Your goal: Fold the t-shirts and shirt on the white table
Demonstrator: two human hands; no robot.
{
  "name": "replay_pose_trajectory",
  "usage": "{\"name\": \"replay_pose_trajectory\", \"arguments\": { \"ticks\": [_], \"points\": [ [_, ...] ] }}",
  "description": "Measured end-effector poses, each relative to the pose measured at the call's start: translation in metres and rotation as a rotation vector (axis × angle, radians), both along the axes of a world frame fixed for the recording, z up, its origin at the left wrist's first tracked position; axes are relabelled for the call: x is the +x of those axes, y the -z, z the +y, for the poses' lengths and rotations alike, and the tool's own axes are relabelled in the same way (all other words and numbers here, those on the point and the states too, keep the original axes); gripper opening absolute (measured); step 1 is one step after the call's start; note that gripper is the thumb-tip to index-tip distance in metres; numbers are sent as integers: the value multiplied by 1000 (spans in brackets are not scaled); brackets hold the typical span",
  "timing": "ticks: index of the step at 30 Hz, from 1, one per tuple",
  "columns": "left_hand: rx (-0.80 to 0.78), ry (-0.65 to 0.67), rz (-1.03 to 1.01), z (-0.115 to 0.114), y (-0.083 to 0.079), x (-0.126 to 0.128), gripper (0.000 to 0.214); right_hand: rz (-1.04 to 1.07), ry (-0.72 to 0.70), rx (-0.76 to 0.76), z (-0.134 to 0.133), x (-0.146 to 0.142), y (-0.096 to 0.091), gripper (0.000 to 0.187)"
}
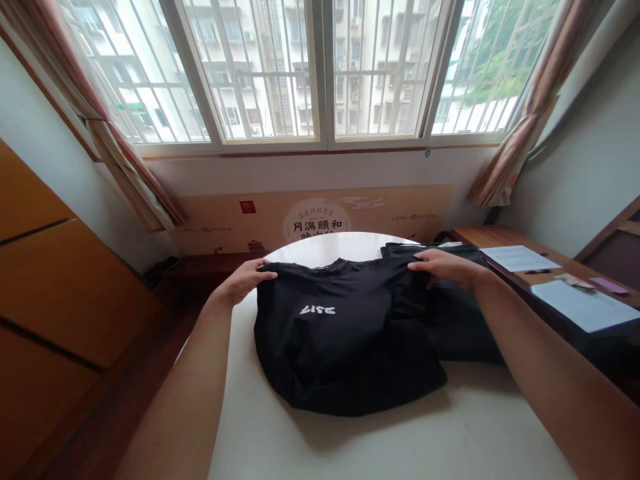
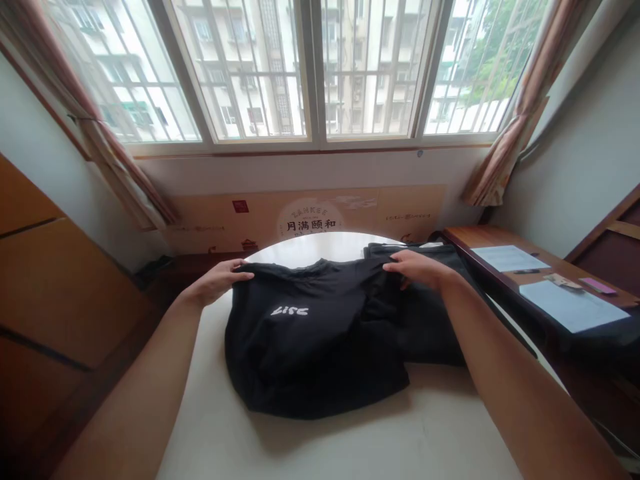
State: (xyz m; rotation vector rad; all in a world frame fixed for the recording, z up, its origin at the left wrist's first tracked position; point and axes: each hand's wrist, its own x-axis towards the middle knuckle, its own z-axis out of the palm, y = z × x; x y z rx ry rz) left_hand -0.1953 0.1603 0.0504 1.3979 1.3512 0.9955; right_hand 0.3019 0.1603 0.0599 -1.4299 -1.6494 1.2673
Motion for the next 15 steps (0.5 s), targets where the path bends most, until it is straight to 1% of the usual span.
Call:
{"name": "replay_pose_trajectory", "arguments": {
  "ticks": [1, 2, 3, 4, 5, 6, 7, 8, 10, 12, 13, 15],
  "points": [
    [79, -102, -74, 3, 1, 3, 58, 157, 51, 11, 2, 0, 0, 23],
    [141, -219, -116, 6, 3, 7, 63, 309, 131, 18, 4, 0, 0, 18],
    [165, -320, -120, 8, 6, 12, 65, 437, 250, 18, 7, 1, 2, 14],
    [146, -372, -96, 10, 9, 17, 64, 528, 388, 7, 9, 1, 4, 12],
    [94, -362, -58, 10, 12, 22, 62, 581, 523, -11, 12, 1, 7, 13],
    [26, -294, -24, 9, 15, 26, 59, 604, 636, -35, 15, 2, 10, 15],
    [-40, -185, -3, 7, 16, 30, 58, 607, 720, -55, 17, 3, 13, 17],
    [-87, -63, 5, 4, 15, 32, 58, 603, 774, -64, 19, 4, 16, 19],
    [-102, 126, 5, -3, 10, 30, 59, 603, 818, -37, 24, 8, 20, 21],
    [-97, 238, 17, -10, 2, 23, 60, 611, 867, 28, 29, 14, 21, 21],
    [-112, 274, 24, -13, -1, 18, 59, 613, 890, 62, 32, 16, 21, 21],
    [-171, 277, 48, -15, -5, 8, 62, 612, 917, 106, 37, 21, 22, 22]
  ]
}}
